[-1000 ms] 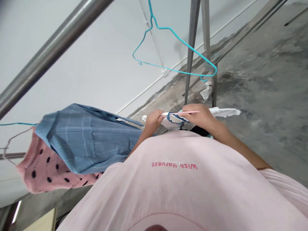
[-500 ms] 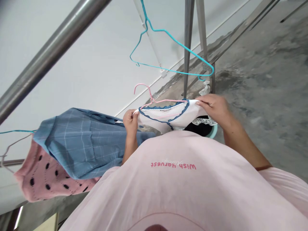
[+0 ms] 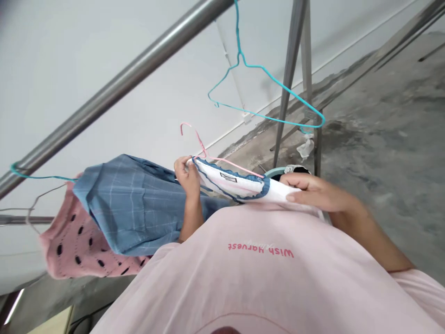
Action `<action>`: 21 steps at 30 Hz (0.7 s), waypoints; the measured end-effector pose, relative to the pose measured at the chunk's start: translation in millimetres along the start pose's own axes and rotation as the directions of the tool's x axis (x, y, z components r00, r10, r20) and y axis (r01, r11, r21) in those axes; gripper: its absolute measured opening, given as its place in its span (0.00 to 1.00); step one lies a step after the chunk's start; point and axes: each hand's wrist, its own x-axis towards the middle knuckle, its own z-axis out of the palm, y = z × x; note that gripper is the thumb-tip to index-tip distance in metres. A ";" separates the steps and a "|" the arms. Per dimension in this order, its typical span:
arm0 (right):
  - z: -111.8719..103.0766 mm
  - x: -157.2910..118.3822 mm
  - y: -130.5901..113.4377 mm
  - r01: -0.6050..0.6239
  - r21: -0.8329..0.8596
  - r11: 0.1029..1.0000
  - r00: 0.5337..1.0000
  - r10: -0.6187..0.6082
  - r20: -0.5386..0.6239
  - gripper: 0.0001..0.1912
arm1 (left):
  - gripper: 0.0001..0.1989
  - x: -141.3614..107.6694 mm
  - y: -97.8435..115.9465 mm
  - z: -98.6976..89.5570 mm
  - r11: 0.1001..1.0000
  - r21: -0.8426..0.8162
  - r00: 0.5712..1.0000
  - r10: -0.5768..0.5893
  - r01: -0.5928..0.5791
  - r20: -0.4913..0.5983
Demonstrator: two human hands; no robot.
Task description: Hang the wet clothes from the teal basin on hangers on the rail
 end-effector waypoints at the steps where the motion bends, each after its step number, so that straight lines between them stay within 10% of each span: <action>1: 3.4 -0.3 -2.9 0.012 0.036 0.999 1.000 -0.012 0.003 0.26 | 0.13 -2.4 6.1 1.3 1.000 0.015 0.998 0.011 -0.010 -0.059; 5: 4.2 -1.1 -9.0 0.118 0.073 0.990 0.993 -0.116 -0.031 0.25 | 0.13 -25.5 37.7 4.6 0.995 -0.097 0.989 -0.002 -0.012 -0.147; 8: 6.5 3.4 -16.2 0.205 0.086 0.975 0.976 -0.197 -0.094 0.23 | 0.10 -38.3 63.8 7.0 0.896 -0.445 0.988 0.056 0.014 0.143; 12: 25.7 31.2 -28.9 0.425 -0.075 0.902 0.905 -0.426 -0.002 0.16 | 0.28 -28.8 97.1 8.5 0.725 -0.670 0.874 0.210 0.160 0.437; 21: 66.9 94.9 -37.8 0.518 -0.135 0.845 0.847 -0.483 0.222 0.27 | 0.24 1.7 119.3 5.1 0.775 -0.595 0.954 -0.033 0.212 0.298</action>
